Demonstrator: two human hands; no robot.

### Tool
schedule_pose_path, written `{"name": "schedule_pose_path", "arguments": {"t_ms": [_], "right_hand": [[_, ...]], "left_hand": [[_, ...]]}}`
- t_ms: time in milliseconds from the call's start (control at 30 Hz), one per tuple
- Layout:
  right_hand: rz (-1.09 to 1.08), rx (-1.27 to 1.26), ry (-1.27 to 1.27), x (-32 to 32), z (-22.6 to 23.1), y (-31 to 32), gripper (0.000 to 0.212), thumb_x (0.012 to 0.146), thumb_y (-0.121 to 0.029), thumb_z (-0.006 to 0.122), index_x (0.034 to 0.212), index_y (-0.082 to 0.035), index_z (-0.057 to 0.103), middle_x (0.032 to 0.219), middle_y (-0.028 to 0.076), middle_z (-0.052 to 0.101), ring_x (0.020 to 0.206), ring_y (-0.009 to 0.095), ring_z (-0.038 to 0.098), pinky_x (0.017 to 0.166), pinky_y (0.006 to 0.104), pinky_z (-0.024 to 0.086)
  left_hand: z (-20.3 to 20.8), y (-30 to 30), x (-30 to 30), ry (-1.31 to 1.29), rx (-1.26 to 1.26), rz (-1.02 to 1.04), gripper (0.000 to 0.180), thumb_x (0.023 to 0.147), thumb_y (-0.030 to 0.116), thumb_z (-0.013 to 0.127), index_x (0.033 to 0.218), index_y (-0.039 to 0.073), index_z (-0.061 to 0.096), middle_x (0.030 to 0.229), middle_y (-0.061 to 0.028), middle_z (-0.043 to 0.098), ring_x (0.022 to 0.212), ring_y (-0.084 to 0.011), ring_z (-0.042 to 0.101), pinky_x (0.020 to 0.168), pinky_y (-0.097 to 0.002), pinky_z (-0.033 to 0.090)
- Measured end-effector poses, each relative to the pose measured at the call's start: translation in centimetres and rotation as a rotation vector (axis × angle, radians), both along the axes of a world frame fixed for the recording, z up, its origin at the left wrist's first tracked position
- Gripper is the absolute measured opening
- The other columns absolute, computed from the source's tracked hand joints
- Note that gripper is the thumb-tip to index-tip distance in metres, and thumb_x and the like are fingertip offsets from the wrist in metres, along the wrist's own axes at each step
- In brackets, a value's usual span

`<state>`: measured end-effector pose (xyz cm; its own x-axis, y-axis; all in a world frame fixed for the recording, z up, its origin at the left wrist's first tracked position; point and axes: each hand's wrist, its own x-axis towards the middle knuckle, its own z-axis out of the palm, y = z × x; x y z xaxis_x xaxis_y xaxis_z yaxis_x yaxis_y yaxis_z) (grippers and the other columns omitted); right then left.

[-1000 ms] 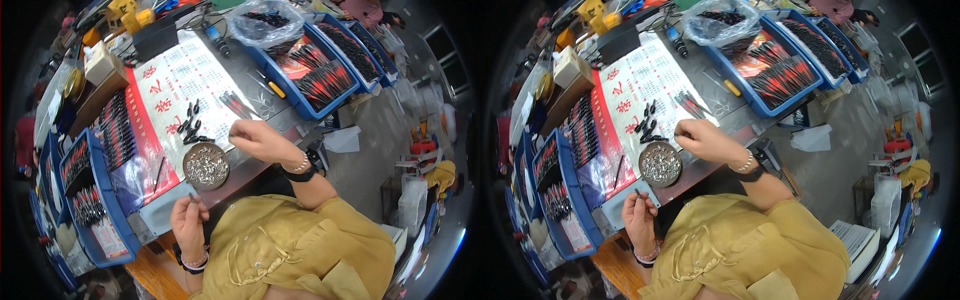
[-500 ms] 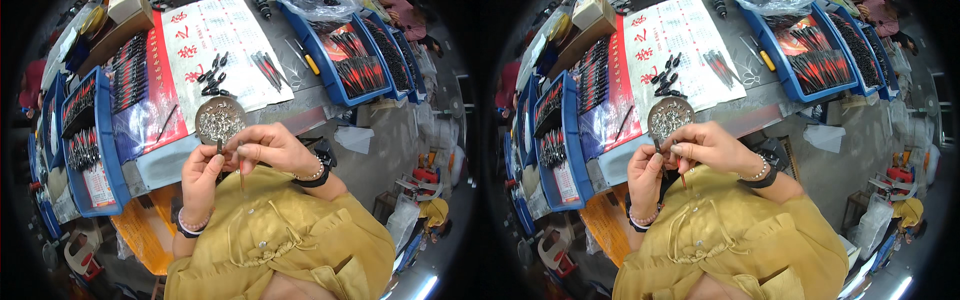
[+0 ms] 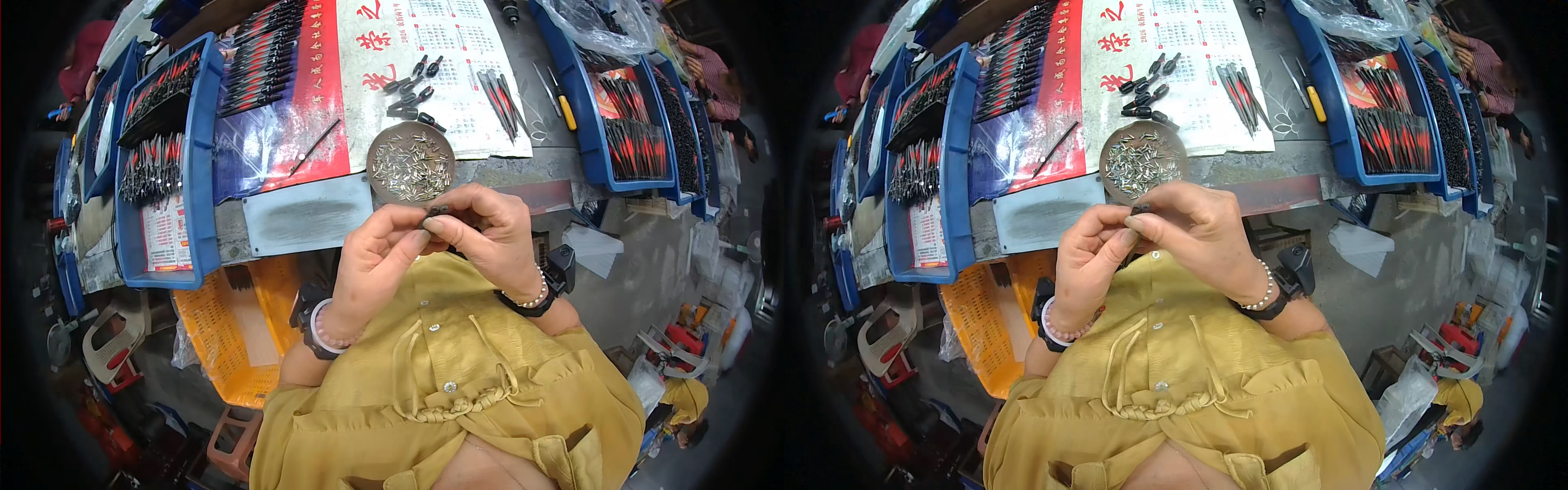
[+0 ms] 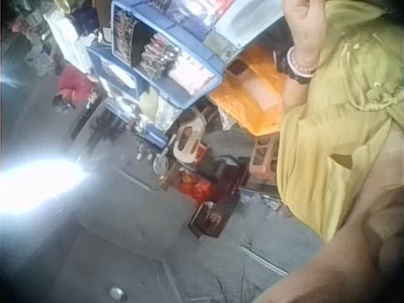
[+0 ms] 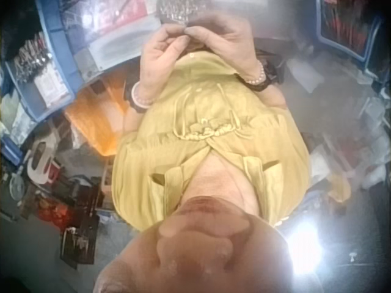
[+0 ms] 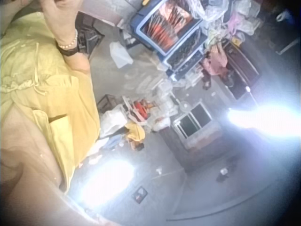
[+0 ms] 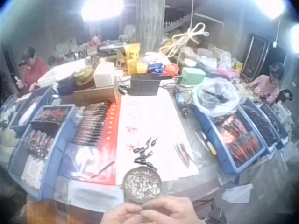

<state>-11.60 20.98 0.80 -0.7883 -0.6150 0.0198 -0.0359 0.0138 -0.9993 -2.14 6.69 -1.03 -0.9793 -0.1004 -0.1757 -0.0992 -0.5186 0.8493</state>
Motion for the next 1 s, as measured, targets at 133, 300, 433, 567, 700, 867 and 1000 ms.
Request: {"name": "schedule_pose_path", "arguments": {"t_ms": [133,300,433,567,700,867,1000], "right_hand": [[-0.005,-0.011,0.074,0.3,0.1,-0.2,0.011,0.083,-0.004,0.067,0.089,0.005,0.063,0.077,0.008,0.065,0.068,0.011,0.065,0.059,0.0230,0.052],[0.009,-0.017,0.156,0.3,0.2,-0.3,0.010,0.082,-0.004,0.068,0.086,0.004,0.062,0.074,0.008,0.063,0.065,0.012,0.063,0.056,0.0236,0.050],[0.023,-0.016,0.209,0.2,0.6,-0.2,0.010,0.080,-0.004,0.068,0.084,0.003,0.061,0.072,0.009,0.061,0.060,0.013,0.060,0.053,0.0254,0.046],[0.056,0.021,0.297,-0.2,1.0,0.1,0.010,0.080,-0.004,0.068,0.082,0.002,0.061,0.070,0.009,0.059,0.059,0.014,0.059,0.051,0.0263,0.045],[0.055,0.009,0.271,-0.2,1.0,0.2,0.011,0.080,-0.005,0.069,0.080,0.002,0.060,0.067,0.008,0.059,0.058,0.013,0.059,0.051,0.0256,0.045],[0.061,0.005,-0.070,-0.3,0.4,-0.2,0.014,0.082,-0.004,0.068,0.078,0.004,0.058,0.065,0.005,0.061,0.055,0.007,0.057,0.049,0.0229,0.046],[0.086,-0.090,-0.477,-1.3,-1.3,-0.6,0.016,0.086,-0.008,0.064,0.076,0.001,0.056,0.064,0.005,0.059,0.051,0.009,0.057,0.043,0.0231,0.048]], "left_hand": [[-0.1,0.0,0.2,0.041,-0.013,0.011,0.018,0.096,0.004,0.050,0.112,-0.005,0.052,0.105,-0.0106,0.062,0.098,-0.0161,0.062,0.088,-0.0294,0.051],[0.1,0.1,0.6,0.059,-0.080,0.030,0.018,0.095,0.004,0.051,0.110,-0.005,0.052,0.103,-0.0101,0.063,0.097,-0.0152,0.063,0.087,-0.0278,0.051],[0.2,0.3,0.8,0.090,-0.110,0.043,0.017,0.095,0.003,0.052,0.110,-0.005,0.052,0.104,-0.0102,0.063,0.096,-0.0144,0.062,0.086,-0.0266,0.050],[0.4,0.5,0.8,0.102,-0.153,0.058,0.016,0.094,0.002,0.053,0.108,-0.005,0.053,0.102,-0.0102,0.064,0.094,-0.0123,0.062,0.084,-0.0248,0.049],[1.1,0.5,0.7,0.079,-0.251,0.031,0.012,0.094,0.003,0.054,0.104,-0.004,0.056,0.094,-0.0088,0.067,0.087,-0.0099,0.063,0.076,-0.0228,0.050],[1.6,0.0,-0.1,-0.049,-0.243,-0.029,0.010,0.092,0.004,0.057,0.098,-0.005,0.057,0.088,-0.0083,0.066,0.079,-0.0100,0.062,0.069,-0.0217,0.050],[0.9,-1.1,-1.4,-0.217,-0.132,-0.163,0.013,0.093,0.010,0.057,0.094,-0.003,0.055,0.090,-0.0130,0.066,0.079,-0.0172,0.067,0.070,-0.0246,0.054]]}}
